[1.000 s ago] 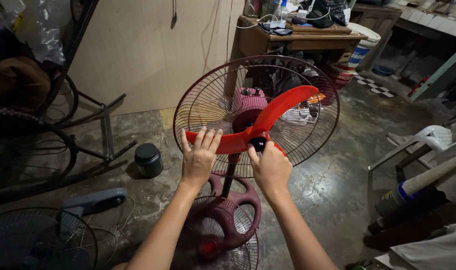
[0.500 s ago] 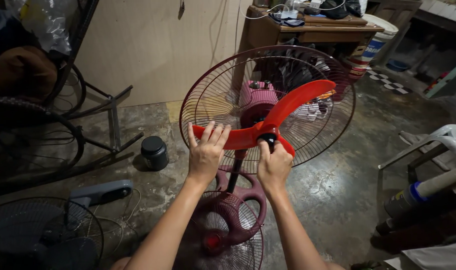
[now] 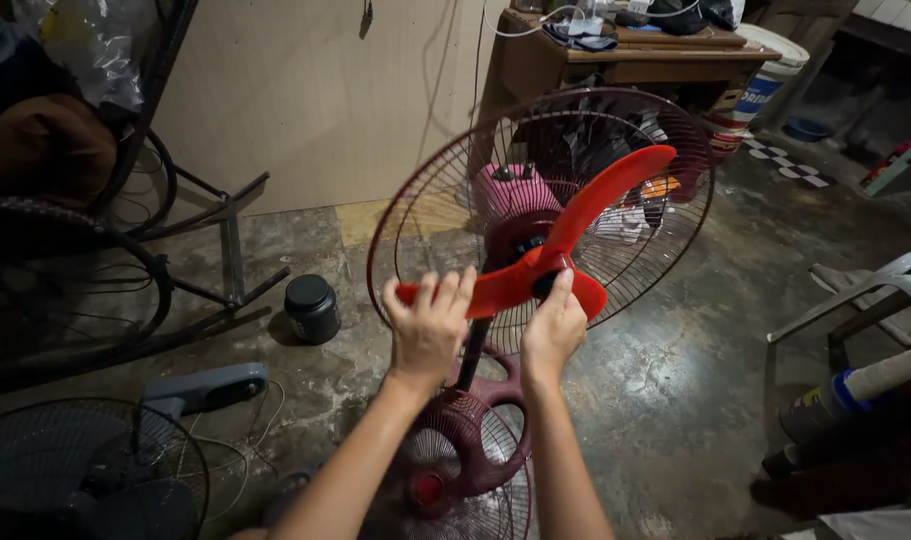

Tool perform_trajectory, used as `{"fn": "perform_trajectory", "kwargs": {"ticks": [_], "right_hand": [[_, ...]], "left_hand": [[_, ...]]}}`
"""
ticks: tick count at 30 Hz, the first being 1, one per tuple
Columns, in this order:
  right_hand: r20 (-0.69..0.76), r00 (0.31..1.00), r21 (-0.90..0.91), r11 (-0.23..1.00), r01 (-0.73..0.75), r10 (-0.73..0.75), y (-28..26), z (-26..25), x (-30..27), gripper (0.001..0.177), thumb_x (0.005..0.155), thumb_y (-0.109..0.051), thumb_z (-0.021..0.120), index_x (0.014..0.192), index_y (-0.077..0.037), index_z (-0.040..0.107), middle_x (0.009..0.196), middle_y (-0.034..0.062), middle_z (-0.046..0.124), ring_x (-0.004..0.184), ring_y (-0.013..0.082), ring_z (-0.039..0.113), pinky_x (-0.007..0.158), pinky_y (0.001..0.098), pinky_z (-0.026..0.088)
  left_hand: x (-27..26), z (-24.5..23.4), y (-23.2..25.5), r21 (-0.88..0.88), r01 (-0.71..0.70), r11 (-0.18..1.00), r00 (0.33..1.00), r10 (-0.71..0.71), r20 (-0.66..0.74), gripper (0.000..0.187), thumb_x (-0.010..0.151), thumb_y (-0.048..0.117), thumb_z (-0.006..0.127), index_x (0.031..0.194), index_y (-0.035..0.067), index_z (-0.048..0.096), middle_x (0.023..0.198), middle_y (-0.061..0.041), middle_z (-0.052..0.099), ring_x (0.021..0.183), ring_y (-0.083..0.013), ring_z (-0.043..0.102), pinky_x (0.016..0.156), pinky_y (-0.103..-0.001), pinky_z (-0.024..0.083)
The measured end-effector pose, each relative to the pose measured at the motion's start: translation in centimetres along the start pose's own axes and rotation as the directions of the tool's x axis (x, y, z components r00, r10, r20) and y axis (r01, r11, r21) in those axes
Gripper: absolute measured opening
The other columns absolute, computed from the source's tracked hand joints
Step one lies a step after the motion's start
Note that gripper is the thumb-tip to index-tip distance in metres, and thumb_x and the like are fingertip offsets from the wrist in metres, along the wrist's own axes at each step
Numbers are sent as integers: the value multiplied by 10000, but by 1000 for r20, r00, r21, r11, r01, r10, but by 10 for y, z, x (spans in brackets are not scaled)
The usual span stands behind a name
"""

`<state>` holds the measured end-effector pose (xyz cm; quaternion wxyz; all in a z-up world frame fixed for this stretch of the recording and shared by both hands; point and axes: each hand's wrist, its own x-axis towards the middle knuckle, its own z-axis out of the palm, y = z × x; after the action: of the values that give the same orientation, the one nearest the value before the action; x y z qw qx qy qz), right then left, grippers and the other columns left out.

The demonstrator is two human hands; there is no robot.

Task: The person assembles a standing electric fan by hand. They attach the red fan blades to the motor hub, secure the blades with a black nut, then fit and lock the front wire cage onto the fan head.

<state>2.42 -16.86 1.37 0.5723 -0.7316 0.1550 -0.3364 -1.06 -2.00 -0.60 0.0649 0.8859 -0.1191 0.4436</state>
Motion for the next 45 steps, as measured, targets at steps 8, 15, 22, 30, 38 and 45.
{"fn": "perform_trajectory", "kwargs": {"ticks": [8,15,22,30,38,45], "right_hand": [[-141,990,-144,989,-24,4,4,6,6,598,1037,-551,432,828,-23,619,748,163,682,692,333,645,660,492,462],[-74,949,-199,937,286,-305,16,-6,0,465,1028,-509,500,1000,-50,566,836,111,665,720,312,670,642,451,492],[46,703,-368,642,673,-710,35,-14,16,364,1051,-406,565,1029,-43,561,961,125,598,851,348,634,683,459,489],[-163,730,-341,732,589,-664,42,15,22,413,1041,-365,566,786,-41,542,702,129,545,641,354,572,591,453,428],[-111,978,-18,985,174,-175,25,19,4,480,1103,-398,565,820,-12,589,628,79,520,613,188,503,597,398,401],[101,798,133,803,581,-594,4,-27,-7,421,831,-63,728,1217,-6,569,1017,96,575,787,165,637,679,313,534]], "left_hand": [[-6,8,24,73,-40,997,996,45,-73,501,936,143,626,1434,84,610,1235,-32,667,1233,-186,618,1112,-581,304],[-1,4,12,-13,-59,998,998,59,-18,595,859,156,711,1435,78,587,1253,-45,672,1258,-219,602,1178,-633,235],[5,4,-10,-131,-65,989,992,78,95,759,718,226,834,1423,101,581,1273,-57,672,1282,-241,568,1166,-706,162],[3,18,-7,-191,-11,982,996,28,84,684,742,154,807,1382,87,577,1257,-41,674,1219,-214,615,1148,-731,200],[5,21,-7,-159,-2,987,995,18,98,680,781,138,775,1422,74,555,1259,-60,651,1255,-254,598,1175,-738,199],[11,12,-20,-122,-87,989,993,95,66,812,722,212,800,1473,126,503,1327,-107,632,1327,-288,533,1167,-693,201]]}}
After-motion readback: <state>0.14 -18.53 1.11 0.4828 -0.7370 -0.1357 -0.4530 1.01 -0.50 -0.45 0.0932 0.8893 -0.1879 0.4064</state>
